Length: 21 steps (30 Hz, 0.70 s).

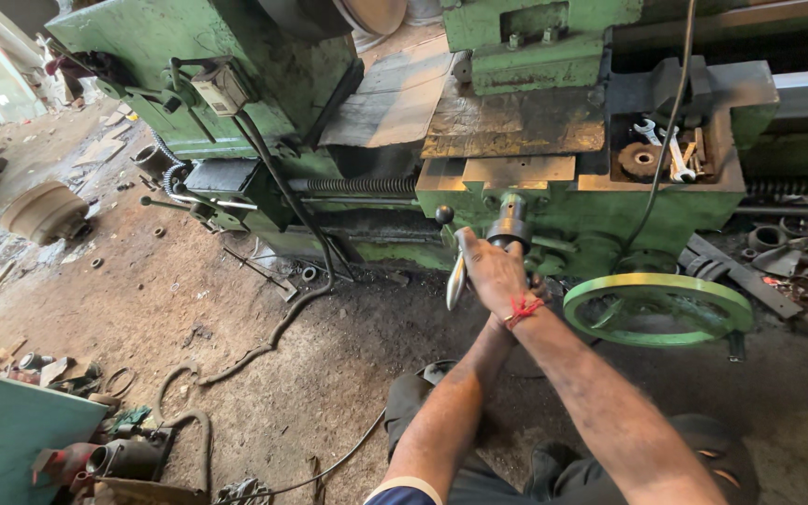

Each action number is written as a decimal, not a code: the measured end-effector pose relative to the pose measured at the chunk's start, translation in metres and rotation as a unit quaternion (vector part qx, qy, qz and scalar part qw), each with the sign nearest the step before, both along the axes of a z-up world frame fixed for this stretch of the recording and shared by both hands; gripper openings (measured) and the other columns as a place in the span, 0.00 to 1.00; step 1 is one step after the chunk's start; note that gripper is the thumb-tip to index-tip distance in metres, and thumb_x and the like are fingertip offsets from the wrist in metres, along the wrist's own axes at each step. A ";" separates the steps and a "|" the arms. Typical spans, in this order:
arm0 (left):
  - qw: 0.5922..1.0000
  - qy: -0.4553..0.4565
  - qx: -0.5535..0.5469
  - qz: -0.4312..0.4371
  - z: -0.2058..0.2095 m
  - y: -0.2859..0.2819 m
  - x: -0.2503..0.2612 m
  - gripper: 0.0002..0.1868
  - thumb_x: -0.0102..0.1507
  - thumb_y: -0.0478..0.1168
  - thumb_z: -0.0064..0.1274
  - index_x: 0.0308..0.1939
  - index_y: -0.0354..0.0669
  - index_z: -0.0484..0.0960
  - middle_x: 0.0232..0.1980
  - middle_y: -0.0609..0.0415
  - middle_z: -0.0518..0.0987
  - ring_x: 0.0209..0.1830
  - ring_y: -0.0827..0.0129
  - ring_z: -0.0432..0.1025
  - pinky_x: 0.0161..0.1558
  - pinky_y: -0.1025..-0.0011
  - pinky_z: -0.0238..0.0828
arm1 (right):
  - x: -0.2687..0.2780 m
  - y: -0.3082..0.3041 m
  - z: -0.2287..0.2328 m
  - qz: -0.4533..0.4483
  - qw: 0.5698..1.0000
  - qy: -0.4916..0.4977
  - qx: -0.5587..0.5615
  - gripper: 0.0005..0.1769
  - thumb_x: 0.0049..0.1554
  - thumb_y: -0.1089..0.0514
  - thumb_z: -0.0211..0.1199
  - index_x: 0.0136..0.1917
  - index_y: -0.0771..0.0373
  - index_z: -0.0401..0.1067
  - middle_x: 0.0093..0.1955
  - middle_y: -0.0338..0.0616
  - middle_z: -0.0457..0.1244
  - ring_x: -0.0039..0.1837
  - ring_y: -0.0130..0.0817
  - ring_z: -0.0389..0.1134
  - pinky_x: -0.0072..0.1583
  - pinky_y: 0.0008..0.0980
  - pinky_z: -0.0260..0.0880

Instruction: The person manipulates levers and a metal pin on a large green industrial lathe, rotating a component and securing it in place.

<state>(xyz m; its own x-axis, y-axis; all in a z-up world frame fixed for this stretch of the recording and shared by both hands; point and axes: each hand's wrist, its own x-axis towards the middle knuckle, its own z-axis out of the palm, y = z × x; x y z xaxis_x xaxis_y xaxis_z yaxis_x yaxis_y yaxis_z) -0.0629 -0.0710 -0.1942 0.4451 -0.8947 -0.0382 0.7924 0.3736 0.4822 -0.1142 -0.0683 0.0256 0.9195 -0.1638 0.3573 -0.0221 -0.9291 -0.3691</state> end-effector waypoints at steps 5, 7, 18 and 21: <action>0.984 0.053 -0.162 -0.053 0.012 -0.010 0.000 0.29 0.66 0.67 0.47 0.51 0.46 0.74 0.37 0.53 0.73 0.36 0.62 0.69 0.42 0.63 0.68 | 0.011 0.001 -0.008 0.000 0.999 0.023 -0.037 0.11 0.70 0.55 0.39 0.62 0.55 0.58 0.44 0.47 0.69 0.47 0.51 0.73 0.55 0.58 0.59; 0.970 0.068 -0.216 -0.085 0.017 -0.014 -0.002 0.27 0.67 0.63 0.47 0.52 0.44 0.75 0.36 0.54 0.72 0.35 0.64 0.67 0.41 0.65 0.67 | 0.012 0.004 -0.011 0.003 0.999 0.015 -0.046 0.12 0.68 0.55 0.41 0.62 0.56 0.59 0.43 0.47 0.69 0.47 0.51 0.73 0.54 0.60 0.59; 0.937 0.095 -0.291 -0.166 0.027 -0.018 -0.011 0.16 0.72 0.50 0.47 0.51 0.41 0.79 0.29 0.58 0.70 0.31 0.71 0.62 0.38 0.69 0.60 | 0.010 0.016 -0.005 -0.018 0.996 0.009 -0.083 0.13 0.64 0.56 0.48 0.62 0.53 0.60 0.41 0.46 0.69 0.45 0.48 0.73 0.57 0.60 0.59; 0.956 0.097 -0.244 -0.131 0.024 -0.014 -0.016 0.15 0.72 0.50 0.47 0.49 0.42 0.77 0.29 0.59 0.69 0.29 0.71 0.61 0.37 0.70 0.60 | 0.009 0.018 -0.002 -0.018 0.995 0.017 -0.093 0.13 0.63 0.57 0.48 0.62 0.53 0.60 0.41 0.47 0.69 0.45 0.49 0.73 0.56 0.59 0.58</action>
